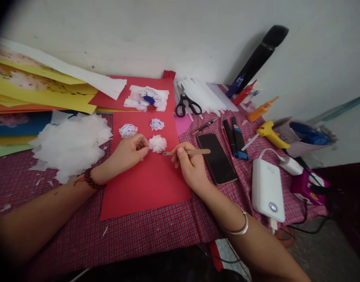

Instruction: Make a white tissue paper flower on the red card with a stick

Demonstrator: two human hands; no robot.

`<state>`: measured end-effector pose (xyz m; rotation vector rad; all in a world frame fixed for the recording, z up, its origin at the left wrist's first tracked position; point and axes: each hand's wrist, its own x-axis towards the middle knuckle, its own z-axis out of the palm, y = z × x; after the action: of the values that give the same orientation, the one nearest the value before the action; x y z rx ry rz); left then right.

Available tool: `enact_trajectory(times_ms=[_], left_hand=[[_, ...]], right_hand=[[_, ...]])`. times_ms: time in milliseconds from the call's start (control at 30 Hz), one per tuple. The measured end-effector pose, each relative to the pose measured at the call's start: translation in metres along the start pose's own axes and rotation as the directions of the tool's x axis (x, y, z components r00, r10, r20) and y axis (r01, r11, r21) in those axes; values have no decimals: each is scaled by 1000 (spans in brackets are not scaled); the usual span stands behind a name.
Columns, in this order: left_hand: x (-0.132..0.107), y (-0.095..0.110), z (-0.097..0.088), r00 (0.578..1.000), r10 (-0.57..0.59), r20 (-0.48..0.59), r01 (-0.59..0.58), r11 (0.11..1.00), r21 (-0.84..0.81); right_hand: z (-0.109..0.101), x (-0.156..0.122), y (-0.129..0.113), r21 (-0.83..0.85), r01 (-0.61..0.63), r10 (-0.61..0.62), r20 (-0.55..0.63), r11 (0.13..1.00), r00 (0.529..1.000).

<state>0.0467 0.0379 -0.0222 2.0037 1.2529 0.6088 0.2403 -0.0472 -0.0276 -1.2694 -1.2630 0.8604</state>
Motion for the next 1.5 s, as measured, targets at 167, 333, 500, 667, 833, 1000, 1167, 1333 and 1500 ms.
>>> enact_trajectory(times_ms=[167, 333, 500, 667, 833, 1000, 1167, 1333, 1500], left_hand=[[-5, -7, 5, 996, -11, -87, -14, 958, -285], [-9, -5, 3, 973, -60, -225, -70, 847, -528], [-9, -2, 0, 976, 36, -214, -132, 883, -451], [-68, 14, -17, 709, 631, 315, -697, 692, 185], [-157, 15, -44, 457, 571, 682, -885, 367, 286], [-189, -2, -83, 460, 441, 771, -869, 402, 288], [-201, -31, -106, 615, 427, 663, -766, 521, 376], [-227, -62, -104, 903, 311, 297, -421, 782, 459], [-249, -85, -70, 973, 151, -178, -55, 889, 454]], right_hand=[[-3, 8, 5, 195, -121, 133, -55, 973, 990], [-4, 17, 14, 265, -178, 207, -84, 948, 975], [-1, 24, 20, 336, -162, 213, -119, 928, 970], [1, 25, 21, 405, -105, 193, -182, 908, 964], [7, 25, 23, 436, -45, 177, -267, 899, 947], [12, 26, 23, 448, -39, 198, -314, 893, 928], [12, 27, 16, 464, -76, 233, -291, 883, 928], [8, 13, 7, 499, -92, 259, -276, 861, 925], [5, -12, 3, 512, -145, 288, -211, 847, 934]])
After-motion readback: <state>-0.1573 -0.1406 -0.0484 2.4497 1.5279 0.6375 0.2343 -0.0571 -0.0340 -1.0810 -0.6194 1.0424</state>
